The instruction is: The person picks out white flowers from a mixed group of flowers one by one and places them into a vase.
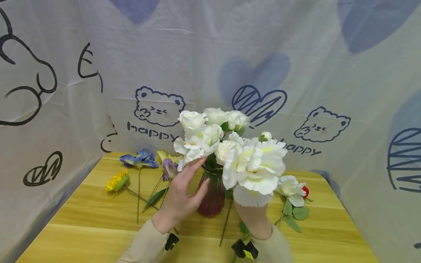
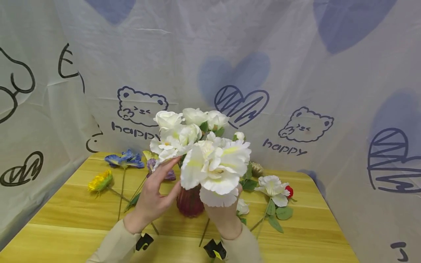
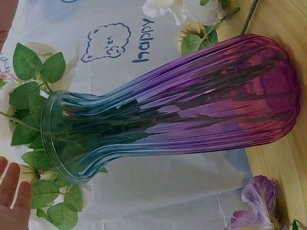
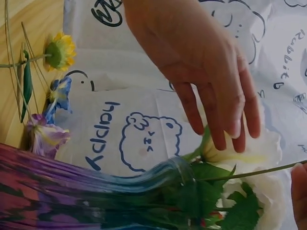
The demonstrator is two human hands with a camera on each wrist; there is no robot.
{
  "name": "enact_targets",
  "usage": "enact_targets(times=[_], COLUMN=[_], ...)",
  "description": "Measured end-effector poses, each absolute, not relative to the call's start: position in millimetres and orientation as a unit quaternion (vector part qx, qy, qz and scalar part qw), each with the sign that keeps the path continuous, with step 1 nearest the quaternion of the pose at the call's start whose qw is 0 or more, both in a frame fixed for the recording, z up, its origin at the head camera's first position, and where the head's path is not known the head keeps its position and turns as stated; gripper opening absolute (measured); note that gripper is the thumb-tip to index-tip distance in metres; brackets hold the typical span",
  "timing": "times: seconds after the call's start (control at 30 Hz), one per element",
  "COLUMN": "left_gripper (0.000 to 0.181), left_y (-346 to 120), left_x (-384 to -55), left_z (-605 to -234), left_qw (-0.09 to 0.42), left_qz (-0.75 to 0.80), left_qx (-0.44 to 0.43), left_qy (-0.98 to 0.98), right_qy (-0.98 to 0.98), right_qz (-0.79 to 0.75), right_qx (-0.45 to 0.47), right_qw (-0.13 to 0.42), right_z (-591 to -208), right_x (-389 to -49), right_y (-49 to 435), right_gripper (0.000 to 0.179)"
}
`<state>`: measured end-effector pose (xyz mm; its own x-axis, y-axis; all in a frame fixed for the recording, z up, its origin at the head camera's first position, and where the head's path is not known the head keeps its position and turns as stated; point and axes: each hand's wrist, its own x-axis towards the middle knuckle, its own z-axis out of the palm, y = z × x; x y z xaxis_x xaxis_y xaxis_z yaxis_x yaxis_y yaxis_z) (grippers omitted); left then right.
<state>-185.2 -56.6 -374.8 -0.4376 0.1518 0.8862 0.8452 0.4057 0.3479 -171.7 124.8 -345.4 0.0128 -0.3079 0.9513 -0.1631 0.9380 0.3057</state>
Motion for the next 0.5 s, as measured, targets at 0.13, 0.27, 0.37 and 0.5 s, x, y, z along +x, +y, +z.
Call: enact_targets(times=[0.13,0.27,0.37,0.5], left_gripper=[0.061,0.062,0.062,0.059], left_y=[-57.3,-58.5,-59.4,-60.4], left_x=[-184.8,-184.4,-184.3,-184.1], left_z=[-375.6,-376.9,-378.1,-378.9], left_qw=[0.408,0.409,0.409,0.406], left_qz=[-0.426,-0.423,-0.42,-0.419], left_qx=[-0.338,-0.334,-0.33,-0.326], left_qy=[-0.734,-0.737,-0.74,-0.743], right_qy=[-0.702,-0.722,-0.749,-0.598], right_qz=[-0.031,-0.013,0.151,0.601], right_qx=[0.205,0.217,0.253,0.397], right_qw=[0.681,0.657,0.594,0.351], right_z=[-348.3,-349.0,-348.5,-351.4], right_x=[-176.7,-180.1,-182.3,-185.5], right_y=[119.9,116.1,111.9,104.5], right_gripper=[0.038,0.036,0.017,0.032])
